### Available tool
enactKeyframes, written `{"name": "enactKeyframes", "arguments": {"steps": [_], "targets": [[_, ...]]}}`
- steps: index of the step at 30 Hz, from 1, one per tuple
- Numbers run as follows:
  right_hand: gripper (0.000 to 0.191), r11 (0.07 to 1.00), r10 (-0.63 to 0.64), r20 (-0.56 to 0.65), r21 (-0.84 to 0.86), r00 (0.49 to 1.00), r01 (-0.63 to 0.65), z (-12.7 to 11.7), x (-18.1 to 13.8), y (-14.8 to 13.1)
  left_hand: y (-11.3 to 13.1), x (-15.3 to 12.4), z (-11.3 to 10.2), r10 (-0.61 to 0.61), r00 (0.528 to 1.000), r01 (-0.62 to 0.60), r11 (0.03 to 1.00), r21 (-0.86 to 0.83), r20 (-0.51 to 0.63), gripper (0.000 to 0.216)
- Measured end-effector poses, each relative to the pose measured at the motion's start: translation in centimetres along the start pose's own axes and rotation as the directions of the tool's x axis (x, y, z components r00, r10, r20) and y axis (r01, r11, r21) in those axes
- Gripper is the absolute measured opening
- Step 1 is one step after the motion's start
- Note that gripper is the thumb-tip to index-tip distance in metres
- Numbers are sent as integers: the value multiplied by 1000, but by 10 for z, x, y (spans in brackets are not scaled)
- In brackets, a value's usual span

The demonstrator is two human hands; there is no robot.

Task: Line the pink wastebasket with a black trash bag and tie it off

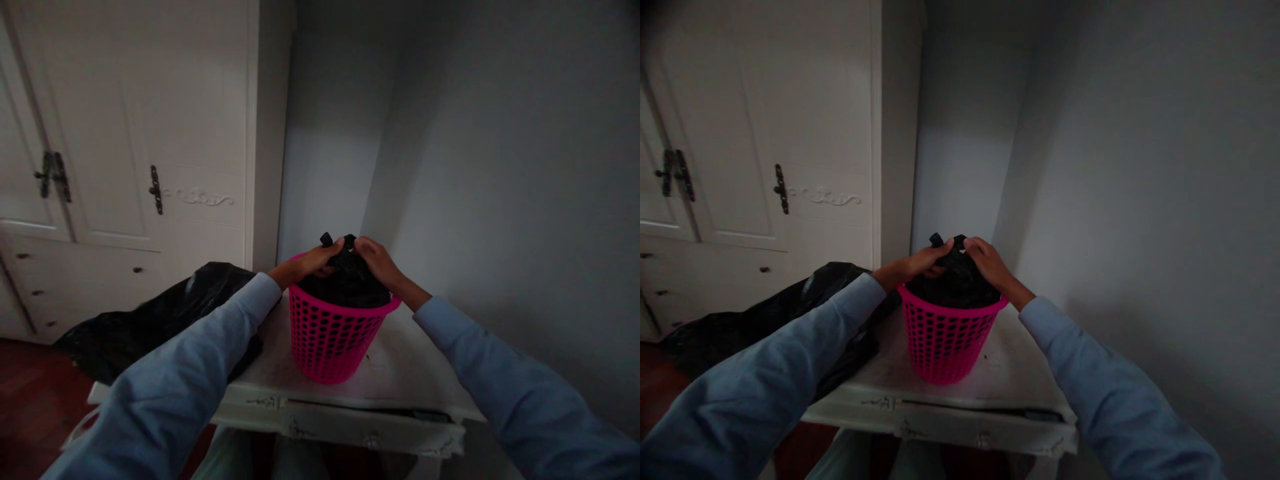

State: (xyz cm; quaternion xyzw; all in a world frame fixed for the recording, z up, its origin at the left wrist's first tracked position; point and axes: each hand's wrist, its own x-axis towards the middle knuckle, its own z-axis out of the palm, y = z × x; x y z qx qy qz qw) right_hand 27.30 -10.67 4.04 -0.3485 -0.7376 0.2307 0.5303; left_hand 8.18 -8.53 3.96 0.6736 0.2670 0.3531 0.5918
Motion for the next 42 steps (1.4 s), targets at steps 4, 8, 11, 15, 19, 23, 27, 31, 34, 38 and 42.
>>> {"name": "enactKeyframes", "arguments": {"steps": [4, 8, 11, 15, 19, 23, 27, 31, 34, 38, 42], "targets": [[47, 996, -6, -41, 86, 999, 9, -1, 3, 1, 7, -6, 2, -93, 995, 95, 994, -49, 29, 49], [21, 986, -141, -45, -101, 989, 135, -2, 1, -3, 18, -11, -5, -267, 952, 288, 947, -141, 152, 59], [14, 934, -280, -59, -248, 958, 258, -3, -2, -9, 22, -12, -13, -276, 939, 332, 881, -337, 204, 57], [12, 864, -391, -23, -354, 920, 359, -3, -4, -14, 17, -10, -18, -222, 961, 271, 867, -418, 163, 39], [15, 789, -463, 19, -447, 886, 422, -4, -5, -14, 12, -9, -17, -163, 981, 195, 860, -472, 108, 17], [15, 740, -506, 43, -491, 861, 460, -4, -7, -15, 12, -9, -17, -180, 980, 200, 859, -472, 88, 14], [13, 680, -579, 97, -490, 810, 545, -3, -8, -14, 12, -7, -20, -193, 980, 190, 870, -454, 41, 18], [16, 649, -584, 279, -403, 762, 645, -2, -7, -7, 8, -5, -22, -170, 985, 148, 896, -418, -14, 16], [22, 700, -465, 409, -374, 785, 609, -1, -6, -5, 5, -4, -20, -131, 990, 103, 922, -374, -53, 17], [27, 860, -258, 339, -346, 905, 375, 2, -5, -5, 5, -6, -15, -63, 994, 33, 955, -295, -93, 16], [38, 978, -74, 193, -178, 978, 109, 1, -6, -1, 8, -10, -8, 29, 988, -60, 977, -204, -150, 7]]}}
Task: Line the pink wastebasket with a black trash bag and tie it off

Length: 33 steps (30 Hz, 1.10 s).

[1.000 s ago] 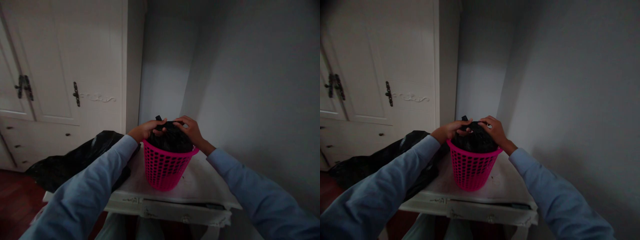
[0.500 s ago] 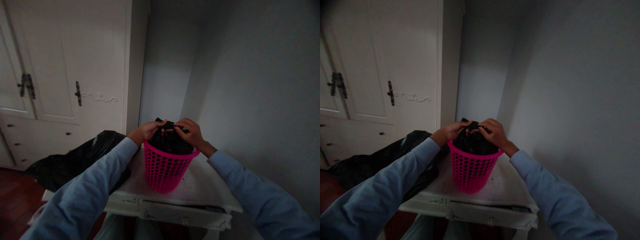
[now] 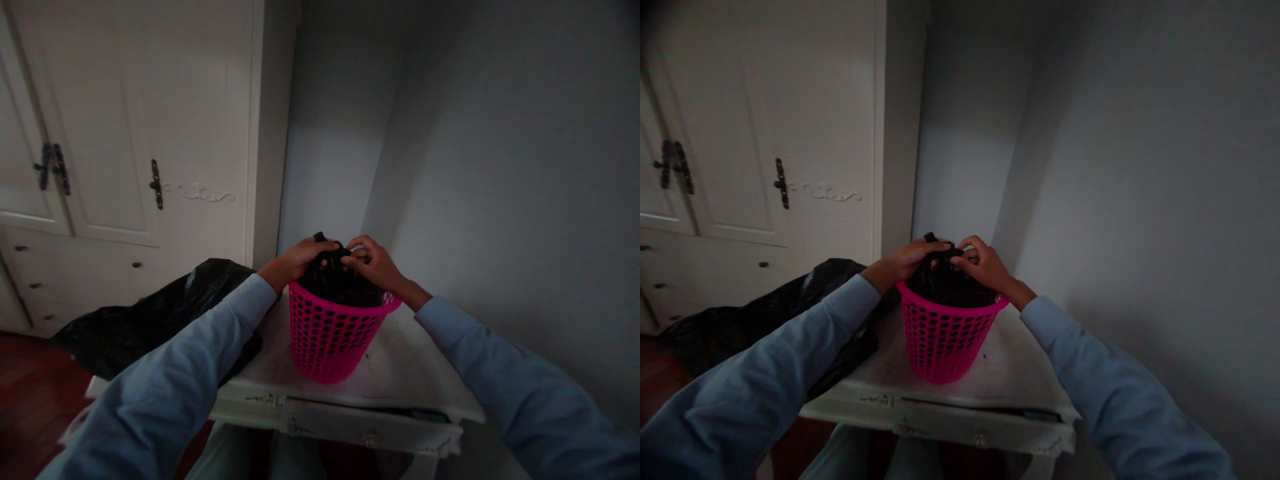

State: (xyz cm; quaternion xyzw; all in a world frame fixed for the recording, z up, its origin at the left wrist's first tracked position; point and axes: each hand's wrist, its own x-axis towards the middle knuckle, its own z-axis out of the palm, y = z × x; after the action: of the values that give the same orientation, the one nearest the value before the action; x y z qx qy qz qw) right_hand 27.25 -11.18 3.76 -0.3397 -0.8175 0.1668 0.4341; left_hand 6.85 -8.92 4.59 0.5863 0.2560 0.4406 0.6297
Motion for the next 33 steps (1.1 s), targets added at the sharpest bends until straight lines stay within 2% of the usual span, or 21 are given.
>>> {"name": "enactKeyframes", "arguments": {"steps": [2, 4, 6, 10, 13, 17, 20, 22, 24, 26, 28, 33], "targets": [[42, 1000, 14, -88, 21, 996, -12, -1, 0, 2, 1, -3, 2, 58, 998, -56, 997, 47, -27, 4], [45, 999, -37, -185, -25, 982, 32, -3, 0, 5, 2, -5, 5, 113, 992, -107, 989, 102, -48, 2], [49, 991, -107, -227, -108, 968, 84, -6, 1, 7, 3, -8, 7, 164, 984, -153, 977, 149, -68, 3], [60, 940, -224, -155, -296, 962, 171, -9, 2, 12, 4, -11, 13, 228, 969, -203, 954, 222, -94, 12], [64, 951, -173, -68, -271, 983, 149, -9, 3, 13, 4, -13, 17, 231, 970, -198, 933, 302, -77, 23], [43, 981, -89, 41, -169, 995, 95, -6, 4, 14, 0, -12, 17, 194, 981, -164, 883, 441, -24, 51], [29, 972, -71, -21, -226, 997, 64, -6, 5, 16, -5, -6, 14, 210, 977, -198, 874, 444, 23, 63], [26, 968, -65, -65, -248, 996, 47, -7, 6, 17, -7, -1, 11, 279, 957, -287, 846, 451, 85, 52], [22, 965, -61, -79, -259, 995, 39, -8, 6, 17, -7, 3, 8, 373, 917, -391, 767, 508, 142, 35], [22, 971, -46, -79, -237, 996, 26, -9, 6, 15, -6, 5, 6, 433, 886, -440, 683, 583, 162, 30], [24, 984, -33, -83, -177, 996, 18, -9, 5, 12, -4, 5, 4, 435, 888, -429, 662, 615, 151, 33], [38, 1000, -5, -190, -27, 982, 0, -8, 5, 6, -4, 3, 1, 380, 920, -357, 724, 590, 91, 34]]}}
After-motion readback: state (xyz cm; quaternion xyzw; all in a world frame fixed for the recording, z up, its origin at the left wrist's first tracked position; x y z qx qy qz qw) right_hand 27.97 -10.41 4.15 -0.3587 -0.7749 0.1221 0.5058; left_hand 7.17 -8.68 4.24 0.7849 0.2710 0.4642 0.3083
